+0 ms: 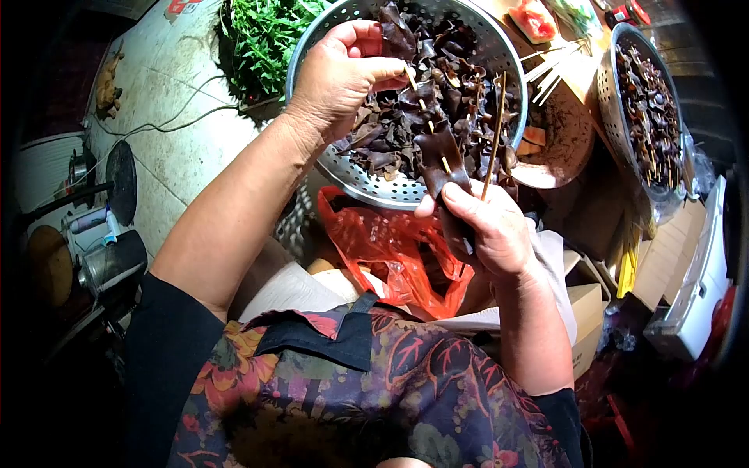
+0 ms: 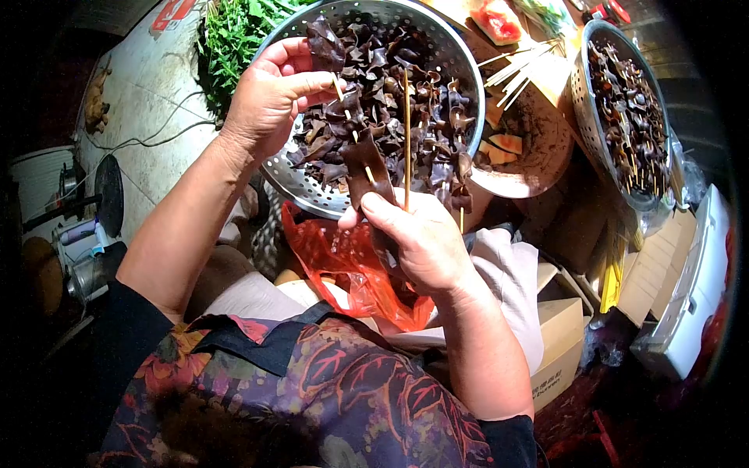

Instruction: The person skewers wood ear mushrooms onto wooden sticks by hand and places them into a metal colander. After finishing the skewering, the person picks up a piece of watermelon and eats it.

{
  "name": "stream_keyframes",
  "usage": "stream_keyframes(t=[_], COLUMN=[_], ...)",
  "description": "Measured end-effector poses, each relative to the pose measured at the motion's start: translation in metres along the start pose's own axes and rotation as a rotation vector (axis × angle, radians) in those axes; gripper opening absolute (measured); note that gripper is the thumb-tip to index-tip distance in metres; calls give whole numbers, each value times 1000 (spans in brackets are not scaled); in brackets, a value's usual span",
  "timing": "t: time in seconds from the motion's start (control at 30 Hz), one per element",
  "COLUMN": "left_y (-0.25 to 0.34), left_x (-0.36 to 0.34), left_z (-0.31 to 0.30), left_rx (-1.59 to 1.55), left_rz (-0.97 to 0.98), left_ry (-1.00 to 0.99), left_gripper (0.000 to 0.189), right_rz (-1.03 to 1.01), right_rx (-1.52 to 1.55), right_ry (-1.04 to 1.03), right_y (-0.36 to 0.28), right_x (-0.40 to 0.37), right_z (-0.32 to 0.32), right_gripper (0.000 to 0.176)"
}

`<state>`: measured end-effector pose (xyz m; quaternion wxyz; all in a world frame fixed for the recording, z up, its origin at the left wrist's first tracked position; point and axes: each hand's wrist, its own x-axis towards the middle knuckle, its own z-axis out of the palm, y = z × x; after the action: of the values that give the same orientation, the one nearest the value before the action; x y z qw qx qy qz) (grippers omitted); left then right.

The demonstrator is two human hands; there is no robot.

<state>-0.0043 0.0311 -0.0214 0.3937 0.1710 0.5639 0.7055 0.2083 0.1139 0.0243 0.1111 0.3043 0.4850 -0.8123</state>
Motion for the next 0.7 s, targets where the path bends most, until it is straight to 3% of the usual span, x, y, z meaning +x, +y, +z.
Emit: stream_keyframes(t=[0.17,0.27,0.43,0.5,0.7], left_y=[1,11,10,11,11], left_x=[-6,-9,-7,-7,-12], left_z=[8,16,9,5,10], left_rx=[-74,-219,-148,-96,-127], left_rz=[-21,-88,-93,-195,-395], left_ry=[57,191,171,120,108], left_gripper=[53,45,27,19,20], right_rz=[39,-72,-109,-93,-86], right_rx=[-3,-58,-100,-104,-147], right_ry=[-22,-15,-8,-12,17], right_y=[2,3,7,8,9], right_x=[1,3,4,4,6], right_z=[-5,-2,-1,-2,-2], right_gripper=[29,29,27,27,28])
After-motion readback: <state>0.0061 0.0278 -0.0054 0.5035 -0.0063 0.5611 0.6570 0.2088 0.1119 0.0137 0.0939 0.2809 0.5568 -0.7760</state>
